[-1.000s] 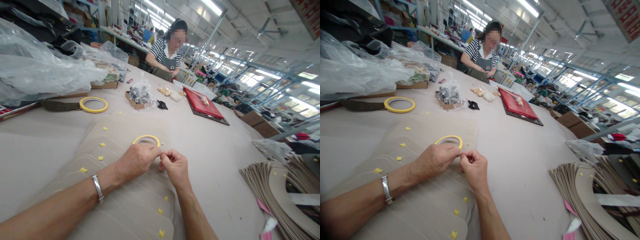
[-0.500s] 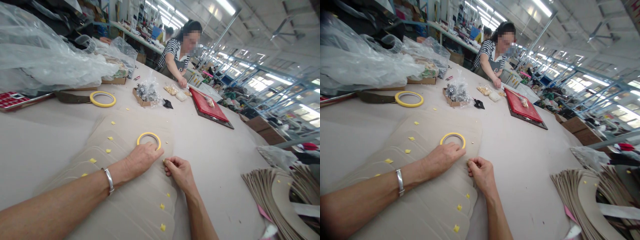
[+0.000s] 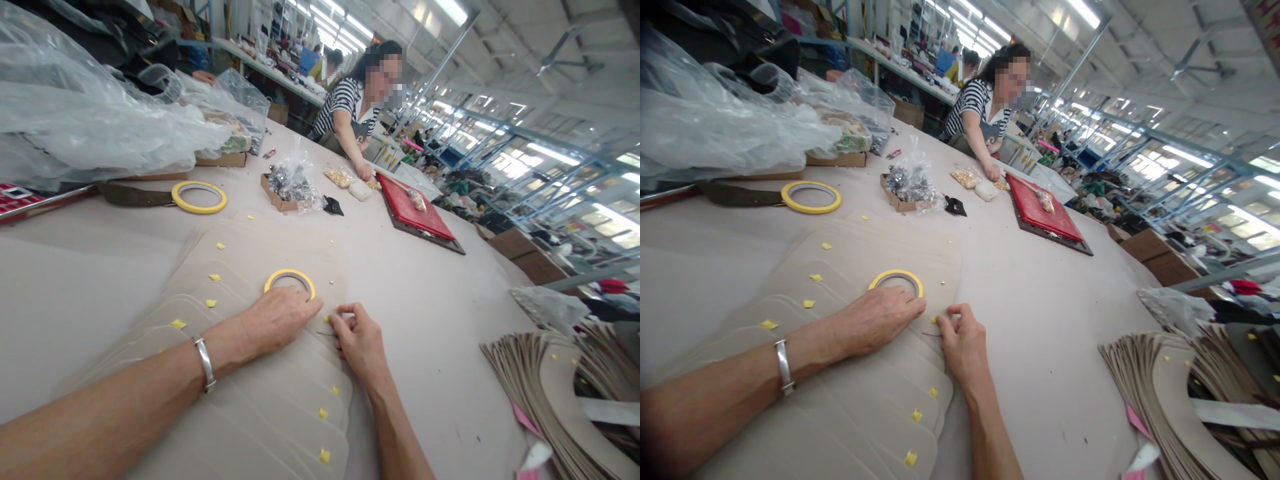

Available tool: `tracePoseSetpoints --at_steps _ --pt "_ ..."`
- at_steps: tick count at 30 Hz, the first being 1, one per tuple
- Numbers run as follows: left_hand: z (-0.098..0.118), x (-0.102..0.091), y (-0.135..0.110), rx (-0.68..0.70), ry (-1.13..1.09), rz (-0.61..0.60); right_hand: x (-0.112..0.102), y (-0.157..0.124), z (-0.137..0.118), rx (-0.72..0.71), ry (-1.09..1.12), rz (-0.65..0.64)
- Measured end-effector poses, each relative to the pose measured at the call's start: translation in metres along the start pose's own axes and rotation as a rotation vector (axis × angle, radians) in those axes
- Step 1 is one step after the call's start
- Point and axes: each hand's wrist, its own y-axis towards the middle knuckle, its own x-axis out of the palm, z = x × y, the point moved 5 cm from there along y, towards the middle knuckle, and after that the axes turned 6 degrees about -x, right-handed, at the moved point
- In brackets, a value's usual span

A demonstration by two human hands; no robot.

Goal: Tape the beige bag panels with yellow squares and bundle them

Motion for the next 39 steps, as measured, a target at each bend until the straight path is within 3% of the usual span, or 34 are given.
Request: tracePoseSetpoints --at_steps 3,7,11,16,19,21,23,27,32,39 --pt "0.000 -0.004 -0.001 0.020 -0.017 0.002 -0.002 -0.005 0.002 -0.102 0.061 0.022" --pt "0.001 -0.009 -0.003 0.004 -0.030 -0.015 0.004 -0.006 -0.012 -0.338 -0.132 0.040" --pt "-0.003 -0.008 -0.002 0.008 -0.050 0.003 0.009 0.000 -0.019 -0.299 -0.251 0.016" --pt "-0.010 -0.006 0.001 0.029 -0.228 0.108 0.008 0.001 -0.018 -0.148 -0.164 -0.248" --pt "-0.008 -0.008 0.001 0.073 -0.306 0.181 -0.001 0.002 -0.022 -0.209 0.000 -0.111" --pt "-0.006 -0.008 0.000 0.101 -0.338 0.204 -0.006 0.001 -0.027 -0.307 0.121 0.036" --pt "-0.005 -0.008 -0.001 0.119 -0.365 0.220 -0.006 0.001 -0.033 -0.414 0.157 0.105" --pt "-0.008 -0.004 -0.001 0.055 -0.351 0.210 -0.004 0.000 -0.041 -0.526 0.133 0.166" --pt "-0.007 0.001 -0.001 0.026 -0.294 0.186 -0.005 0.000 -0.050 -0.598 0.109 0.137" --pt "-0.002 -0.003 -0.001 0.062 -0.243 0.206 -0.002 -0.006 -0.060 -0.785 -0.160 0.219"
